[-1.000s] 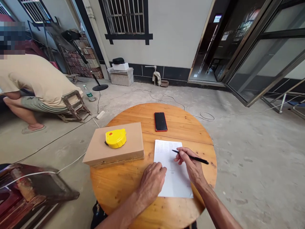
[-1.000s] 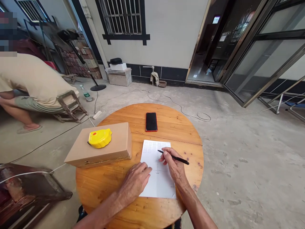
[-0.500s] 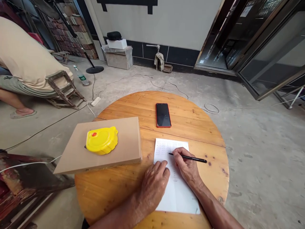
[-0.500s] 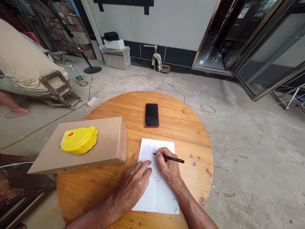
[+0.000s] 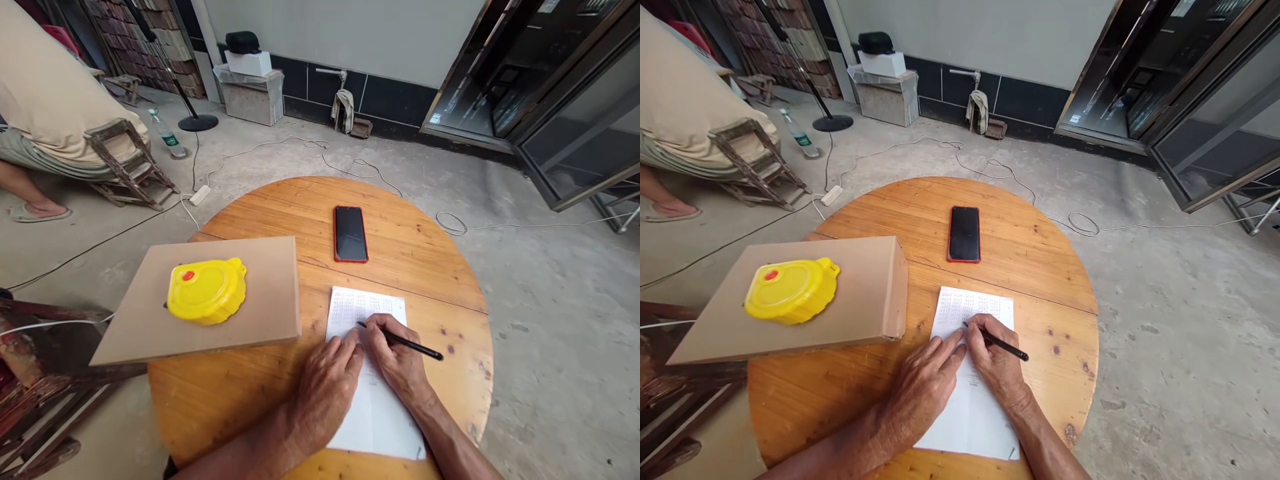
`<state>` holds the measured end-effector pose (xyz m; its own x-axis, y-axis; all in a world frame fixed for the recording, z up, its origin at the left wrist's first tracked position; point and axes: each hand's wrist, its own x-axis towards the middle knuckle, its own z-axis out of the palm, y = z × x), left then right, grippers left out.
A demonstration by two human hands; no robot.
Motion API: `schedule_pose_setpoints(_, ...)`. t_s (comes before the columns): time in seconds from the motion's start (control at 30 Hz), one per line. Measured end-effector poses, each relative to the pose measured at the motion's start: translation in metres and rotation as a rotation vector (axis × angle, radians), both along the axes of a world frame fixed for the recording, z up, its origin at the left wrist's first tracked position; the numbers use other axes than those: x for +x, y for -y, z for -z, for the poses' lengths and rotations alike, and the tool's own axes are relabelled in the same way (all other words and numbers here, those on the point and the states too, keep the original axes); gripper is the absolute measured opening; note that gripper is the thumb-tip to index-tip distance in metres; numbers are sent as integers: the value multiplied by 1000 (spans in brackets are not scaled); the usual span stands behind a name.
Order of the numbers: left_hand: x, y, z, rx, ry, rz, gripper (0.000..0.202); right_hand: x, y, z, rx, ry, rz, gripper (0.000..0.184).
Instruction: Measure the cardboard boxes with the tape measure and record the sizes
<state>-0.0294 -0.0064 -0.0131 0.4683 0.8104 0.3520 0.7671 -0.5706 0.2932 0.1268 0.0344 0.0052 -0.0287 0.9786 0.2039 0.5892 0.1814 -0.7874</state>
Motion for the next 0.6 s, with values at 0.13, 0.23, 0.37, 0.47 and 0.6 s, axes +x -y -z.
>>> schedule_pose_setpoints(0.13, 0, 0, 0, -15, 3, -2, 41, -1, 1, 0, 20, 14, -9, 20)
schedule_pose_setpoints(0.23, 0, 0, 0, -14, 11, -4, 40, -2, 1, 0, 22, 15, -14, 20)
schedule_pose_setpoints(0.37, 0, 0, 0, -12, 34, 1, 39, -2, 1, 0, 22, 17, -23, 20)
schedule_pose_setpoints(0.47, 0, -1, 1, -14, 37, 2, 38, -1, 1, 1, 29, 26, -29, 19)
schedule_pose_setpoints(0.6, 0, -1, 1, -21, 43, 3, 38, -2, 0, 1, 40, 45, -38, 20)
